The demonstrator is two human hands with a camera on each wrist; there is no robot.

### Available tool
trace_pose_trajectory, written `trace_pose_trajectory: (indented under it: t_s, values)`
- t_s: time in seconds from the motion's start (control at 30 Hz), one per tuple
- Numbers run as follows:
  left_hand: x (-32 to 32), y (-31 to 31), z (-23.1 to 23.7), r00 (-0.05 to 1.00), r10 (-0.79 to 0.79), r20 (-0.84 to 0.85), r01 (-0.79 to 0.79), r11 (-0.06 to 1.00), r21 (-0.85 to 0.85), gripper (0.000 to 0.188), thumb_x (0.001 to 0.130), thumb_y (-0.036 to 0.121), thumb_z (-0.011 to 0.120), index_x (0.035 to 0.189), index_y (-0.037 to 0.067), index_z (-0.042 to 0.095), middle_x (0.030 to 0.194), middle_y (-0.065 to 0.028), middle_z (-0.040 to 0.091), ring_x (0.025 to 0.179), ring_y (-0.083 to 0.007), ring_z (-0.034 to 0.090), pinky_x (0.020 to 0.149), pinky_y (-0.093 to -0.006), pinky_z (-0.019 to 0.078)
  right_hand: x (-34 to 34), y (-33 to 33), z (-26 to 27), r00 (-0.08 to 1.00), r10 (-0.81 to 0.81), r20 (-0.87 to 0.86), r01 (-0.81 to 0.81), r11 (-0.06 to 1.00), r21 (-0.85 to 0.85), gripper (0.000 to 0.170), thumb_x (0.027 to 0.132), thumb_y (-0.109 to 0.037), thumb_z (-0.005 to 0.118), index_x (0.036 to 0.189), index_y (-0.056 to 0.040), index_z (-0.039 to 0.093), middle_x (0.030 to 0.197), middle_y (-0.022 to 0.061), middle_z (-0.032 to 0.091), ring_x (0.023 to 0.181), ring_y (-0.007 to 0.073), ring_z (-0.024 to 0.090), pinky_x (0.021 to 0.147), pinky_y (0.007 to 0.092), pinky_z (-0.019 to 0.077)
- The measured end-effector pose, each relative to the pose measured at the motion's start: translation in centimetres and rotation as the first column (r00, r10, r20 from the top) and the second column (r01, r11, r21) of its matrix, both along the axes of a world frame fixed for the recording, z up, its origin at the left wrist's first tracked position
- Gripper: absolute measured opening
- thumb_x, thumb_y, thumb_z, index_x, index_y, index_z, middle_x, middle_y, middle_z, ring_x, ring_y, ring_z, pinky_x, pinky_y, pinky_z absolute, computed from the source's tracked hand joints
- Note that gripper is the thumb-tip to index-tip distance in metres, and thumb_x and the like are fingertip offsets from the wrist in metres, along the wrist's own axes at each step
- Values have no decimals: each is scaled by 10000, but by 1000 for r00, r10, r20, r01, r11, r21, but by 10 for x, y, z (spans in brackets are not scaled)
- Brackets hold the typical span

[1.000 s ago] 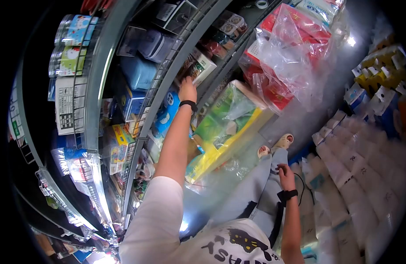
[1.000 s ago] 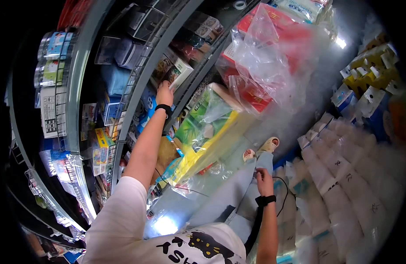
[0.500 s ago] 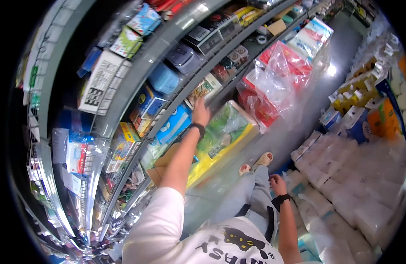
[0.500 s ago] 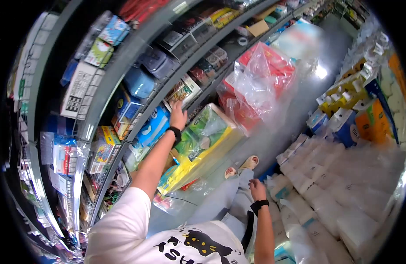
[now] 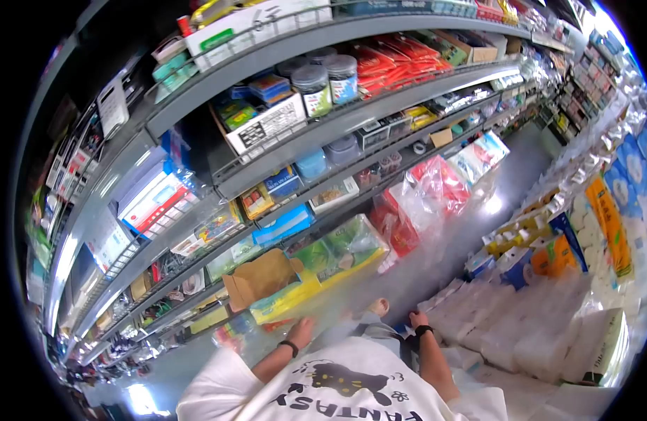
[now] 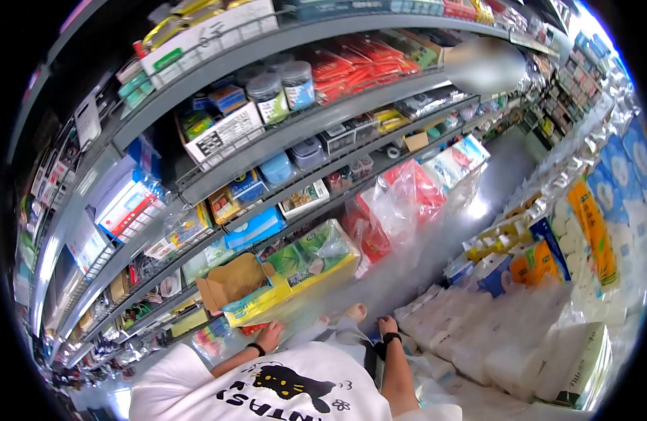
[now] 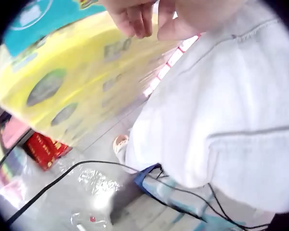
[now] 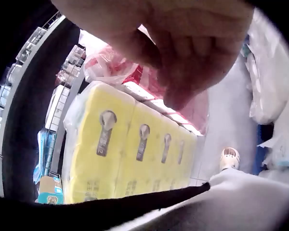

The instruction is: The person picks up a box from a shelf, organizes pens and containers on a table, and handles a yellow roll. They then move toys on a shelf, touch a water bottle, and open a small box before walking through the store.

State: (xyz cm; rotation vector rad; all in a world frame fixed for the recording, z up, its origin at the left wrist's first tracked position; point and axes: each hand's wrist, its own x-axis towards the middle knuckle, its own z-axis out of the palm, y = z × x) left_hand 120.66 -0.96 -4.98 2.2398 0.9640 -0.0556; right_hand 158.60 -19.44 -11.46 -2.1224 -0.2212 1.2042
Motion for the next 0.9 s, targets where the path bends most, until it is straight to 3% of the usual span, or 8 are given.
trace_pose_trajectory:
  t_s: [0.13, 0.23, 0.3, 0.4, 0.47, 0.57, 0.67, 0.9]
  values:
    - [-38, -9, -12, 959, 189, -211, -208, 976, -71, 343, 718, 37, 465, 1042, 128, 535, 1091, -158, 466, 1062, -305, 442, 879, -405, 391, 8, 31, 3, 997, -3, -75, 9, 997, 79, 263, 772, -71, 431, 982, 13, 565, 788, 113, 628, 619, 202, 603, 562, 303, 495]
    - [-43, 5, -33, 948, 271, -166, -280, 959, -33, 271, 726, 65, 479, 980, 114, 559, 1114, -158, 450, 1084, -288, 423, 864, -415, 393, 5, 56, 11, 987, 154, -50, -152, 988, 39, 264, 771, -38, 407, 979, 25, 557, 786, 135, 627, 620, 202, 600, 579, 313, 491]
    - [-37, 15, -48, 950, 310, -38, -309, 951, 25, 178, 738, 84, 488, 891, 79, 578, 968, -166, 526, 957, -306, 497, 797, -395, 421, -3, 74, 25, 954, 296, 47, -296, 955, -12, 262, 768, -41, 405, 970, 22, 560, 784, 136, 628, 630, 199, 602, 590, 313, 490]
    - [-21, 34, -63, 940, 335, 67, -336, 942, 6, 143, 752, 89, 510, 868, 40, 579, 769, -142, 604, 754, -286, 582, 685, -346, 464, -19, 94, 28, 799, 551, 239, -545, 833, -97, 261, 759, -83, 437, 969, 4, 566, 789, 143, 632, 672, 216, 618, 612, 318, 490]
    - [-8, 36, -57, 918, 394, 56, -383, 913, -140, 167, 763, 118, 494, 893, 61, 581, 853, -152, 593, 821, -308, 562, 721, -372, 446, -38, 111, 74, 727, 671, 146, -644, 740, -195, 261, 768, -129, 451, 973, -28, 578, 837, 170, 623, 762, 258, 616, 678, 338, 481]
    - [1, 35, -58, 911, 410, 39, -382, 878, -289, 207, 774, 177, 499, 936, 77, 582, 882, -146, 598, 849, -309, 566, 722, -371, 446, -60, 113, 75, 565, 804, 186, -745, 593, -305, 287, 751, -130, 464, 1009, -62, 570, 1001, 186, 580, 944, 313, 550, 802, 376, 429]
    - [-4, 29, -65, 921, 390, -1, -371, 875, -313, 223, 775, 199, 506, 944, 75, 579, 871, -142, 605, 834, -305, 575, 713, -367, 451, -62, 99, 22, 446, 867, 222, -827, 494, -269, 298, 753, -115, 431, 1011, -62, 572, 1010, 173, 579, 954, 313, 544, 816, 379, 422]
    - [-59, 16, -91, 947, 285, -151, -322, 851, -415, 217, 769, 210, 507, 911, 65, 584, 878, -160, 606, 852, -307, 575, 735, -379, 450, -64, 88, 76, 559, 799, 222, -736, 602, -310, 319, 741, -99, 424, 1021, -35, 563, 1030, 168, 570, 992, 311, 526, 829, 384, 410]
